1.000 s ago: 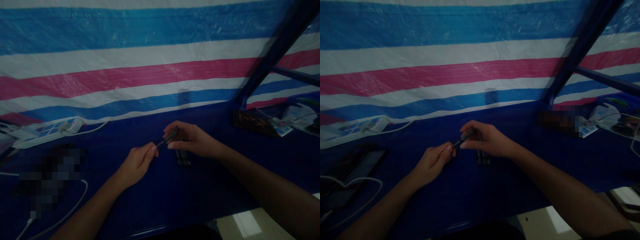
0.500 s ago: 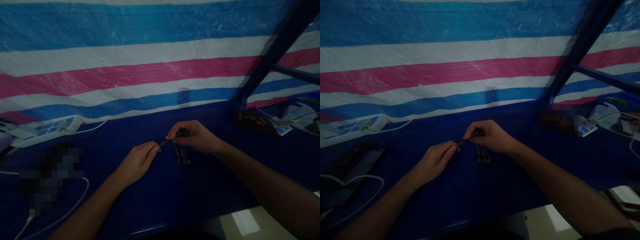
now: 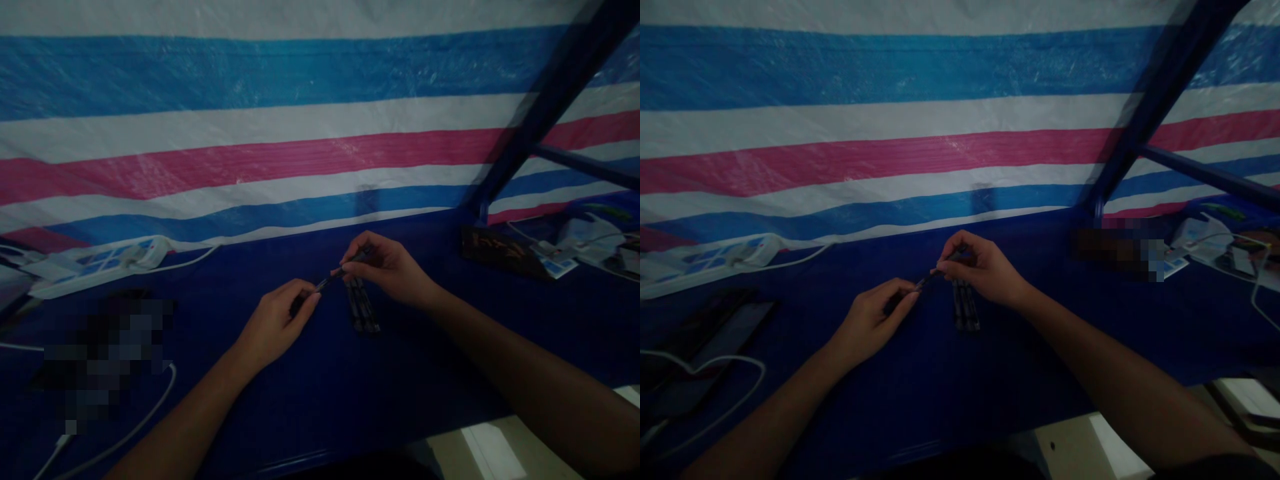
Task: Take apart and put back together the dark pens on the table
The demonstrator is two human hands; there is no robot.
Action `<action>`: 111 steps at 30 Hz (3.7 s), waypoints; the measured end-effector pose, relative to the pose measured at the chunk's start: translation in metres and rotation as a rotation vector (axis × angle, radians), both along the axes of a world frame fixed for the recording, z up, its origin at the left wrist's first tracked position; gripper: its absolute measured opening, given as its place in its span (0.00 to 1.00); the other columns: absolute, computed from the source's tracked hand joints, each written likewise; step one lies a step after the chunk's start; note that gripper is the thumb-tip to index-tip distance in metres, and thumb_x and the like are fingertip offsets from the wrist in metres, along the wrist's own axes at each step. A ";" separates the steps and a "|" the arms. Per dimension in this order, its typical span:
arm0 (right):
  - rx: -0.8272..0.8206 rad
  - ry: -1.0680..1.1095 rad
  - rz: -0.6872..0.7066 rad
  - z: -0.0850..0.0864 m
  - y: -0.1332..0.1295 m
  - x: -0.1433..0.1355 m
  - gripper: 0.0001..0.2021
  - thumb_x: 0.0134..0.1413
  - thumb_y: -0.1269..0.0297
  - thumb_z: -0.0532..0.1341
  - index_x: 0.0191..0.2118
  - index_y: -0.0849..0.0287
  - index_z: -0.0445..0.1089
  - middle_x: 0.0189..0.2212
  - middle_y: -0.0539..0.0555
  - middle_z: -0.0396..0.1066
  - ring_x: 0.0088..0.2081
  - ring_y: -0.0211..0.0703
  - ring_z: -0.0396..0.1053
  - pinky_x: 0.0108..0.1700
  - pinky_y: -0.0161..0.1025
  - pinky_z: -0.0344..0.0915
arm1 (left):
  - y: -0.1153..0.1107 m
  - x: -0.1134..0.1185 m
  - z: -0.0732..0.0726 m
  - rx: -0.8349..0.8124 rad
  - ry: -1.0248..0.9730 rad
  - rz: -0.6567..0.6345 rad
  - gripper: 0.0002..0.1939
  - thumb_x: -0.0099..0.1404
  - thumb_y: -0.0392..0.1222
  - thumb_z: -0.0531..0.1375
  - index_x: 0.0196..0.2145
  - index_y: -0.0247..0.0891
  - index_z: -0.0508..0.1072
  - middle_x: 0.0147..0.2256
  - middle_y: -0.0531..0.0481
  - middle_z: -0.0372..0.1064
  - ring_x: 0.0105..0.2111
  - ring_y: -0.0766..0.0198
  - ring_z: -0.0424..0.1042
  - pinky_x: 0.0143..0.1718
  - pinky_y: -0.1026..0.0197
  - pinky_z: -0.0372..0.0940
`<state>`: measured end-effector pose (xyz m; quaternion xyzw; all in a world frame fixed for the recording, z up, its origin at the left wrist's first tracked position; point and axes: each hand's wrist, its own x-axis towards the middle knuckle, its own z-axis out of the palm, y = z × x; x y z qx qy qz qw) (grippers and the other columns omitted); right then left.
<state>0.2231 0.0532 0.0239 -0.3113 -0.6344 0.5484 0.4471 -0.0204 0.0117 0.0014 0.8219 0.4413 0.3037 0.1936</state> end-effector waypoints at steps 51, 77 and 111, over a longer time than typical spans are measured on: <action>0.141 -0.418 0.000 0.002 -0.001 0.007 0.15 0.58 0.55 0.70 0.46 0.58 0.75 0.30 0.49 0.75 0.31 0.38 0.70 0.32 0.35 0.62 | 0.005 -0.009 -0.001 -0.008 0.076 -0.002 0.12 0.78 0.46 0.55 0.45 0.40 0.77 0.36 0.51 0.78 0.33 0.62 0.77 0.37 0.61 0.69; 0.122 -0.417 0.031 0.008 -0.006 0.006 0.15 0.67 0.54 0.62 0.31 0.57 0.66 0.24 0.47 0.70 0.26 0.36 0.67 0.31 0.36 0.61 | 0.003 -0.010 0.005 -0.026 -0.009 -0.016 0.13 0.77 0.47 0.57 0.42 0.40 0.80 0.27 0.55 0.76 0.25 0.66 0.75 0.29 0.66 0.68; 0.066 -0.396 -0.135 0.001 -0.011 -0.006 0.17 0.64 0.56 0.61 0.26 0.60 0.71 0.22 0.47 0.70 0.24 0.33 0.62 0.29 0.36 0.57 | -0.026 0.007 0.003 -0.146 0.075 -0.426 0.07 0.74 0.40 0.64 0.48 0.41 0.75 0.38 0.52 0.71 0.30 0.69 0.71 0.28 0.67 0.65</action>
